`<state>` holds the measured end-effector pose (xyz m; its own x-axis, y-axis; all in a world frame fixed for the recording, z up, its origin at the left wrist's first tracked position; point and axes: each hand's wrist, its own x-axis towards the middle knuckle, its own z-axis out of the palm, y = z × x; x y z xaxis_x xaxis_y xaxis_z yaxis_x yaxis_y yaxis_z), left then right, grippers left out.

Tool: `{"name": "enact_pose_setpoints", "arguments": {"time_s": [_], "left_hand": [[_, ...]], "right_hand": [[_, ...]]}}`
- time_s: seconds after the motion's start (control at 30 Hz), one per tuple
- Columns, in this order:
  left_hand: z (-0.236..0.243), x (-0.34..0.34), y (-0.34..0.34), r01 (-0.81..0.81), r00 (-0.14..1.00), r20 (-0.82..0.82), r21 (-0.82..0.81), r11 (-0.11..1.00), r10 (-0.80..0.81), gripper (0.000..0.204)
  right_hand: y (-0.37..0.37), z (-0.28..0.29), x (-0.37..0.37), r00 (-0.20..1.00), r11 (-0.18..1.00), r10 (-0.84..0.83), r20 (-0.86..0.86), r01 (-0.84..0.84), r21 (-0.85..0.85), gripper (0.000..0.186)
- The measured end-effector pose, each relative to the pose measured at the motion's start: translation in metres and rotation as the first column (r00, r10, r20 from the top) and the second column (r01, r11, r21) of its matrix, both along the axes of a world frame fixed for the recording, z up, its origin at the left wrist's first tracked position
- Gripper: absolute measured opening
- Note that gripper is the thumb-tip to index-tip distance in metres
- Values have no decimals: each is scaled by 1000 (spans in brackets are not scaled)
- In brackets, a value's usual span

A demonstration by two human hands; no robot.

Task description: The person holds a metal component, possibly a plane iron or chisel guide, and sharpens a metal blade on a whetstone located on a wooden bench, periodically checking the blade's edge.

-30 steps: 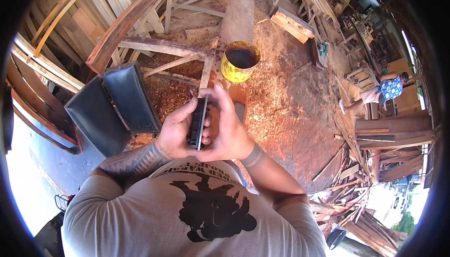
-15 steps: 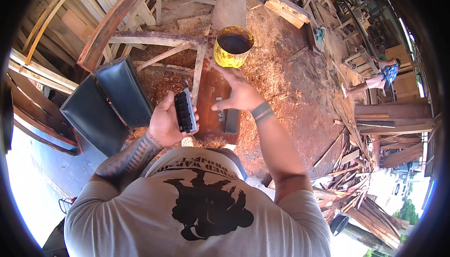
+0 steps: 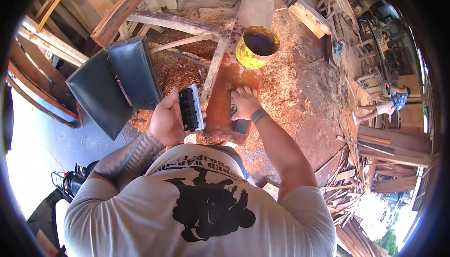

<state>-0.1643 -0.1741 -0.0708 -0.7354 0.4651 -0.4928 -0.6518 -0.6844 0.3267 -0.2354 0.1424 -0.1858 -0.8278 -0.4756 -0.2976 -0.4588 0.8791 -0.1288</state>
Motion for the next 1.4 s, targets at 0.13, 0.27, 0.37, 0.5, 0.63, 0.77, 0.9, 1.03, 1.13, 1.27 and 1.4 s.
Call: {"name": "enact_pose_setpoints", "arguments": {"time_s": [0.13,0.27,0.37,0.5,0.63,0.77,0.9,1.03,1.13,1.27,1.4], "left_hand": [[19,-1,-1,4,1000,1,28,1000,-4,58],[25,-1,-6,12,1000,-21,98,995,-10,62],[22,-4,-5,10,999,-42,117,993,-5,60],[25,-10,3,-35,997,-64,207,978,49,58],[23,-21,9,-94,978,-156,275,957,141,58],[30,-28,5,-137,957,-195,349,927,215,58],[26,-37,15,-73,940,-272,426,902,205,59],[52,-35,35,-68,930,-302,417,907,209,65],[53,-35,45,-87,904,-364,357,930,225,69],[42,-34,42,-7,885,-416,435,900,208,68],[52,-29,44,-39,900,-390,376,926,197,68]], "right_hand": [[-6,4,-3,998,997,-44,52,41,58,94],[-21,12,-3,997,997,-59,55,55,60,92],[-21,8,-2,997,998,-58,42,58,3,86],[-9,-8,-2,980,982,-101,173,126,-143,78],[0,19,-6,940,715,-239,244,341,-611,67],[-41,169,14,905,3,-214,368,377,-926,63],[-72,259,50,959,9,-168,229,234,-972,68],[-98,257,54,985,192,-148,92,119,-974,64],[-105,259,55,966,299,-249,65,140,-944,61],[-112,274,59,948,398,-272,166,268,-877,67],[-117,273,55,958,472,-270,93,216,-855,67]]}}
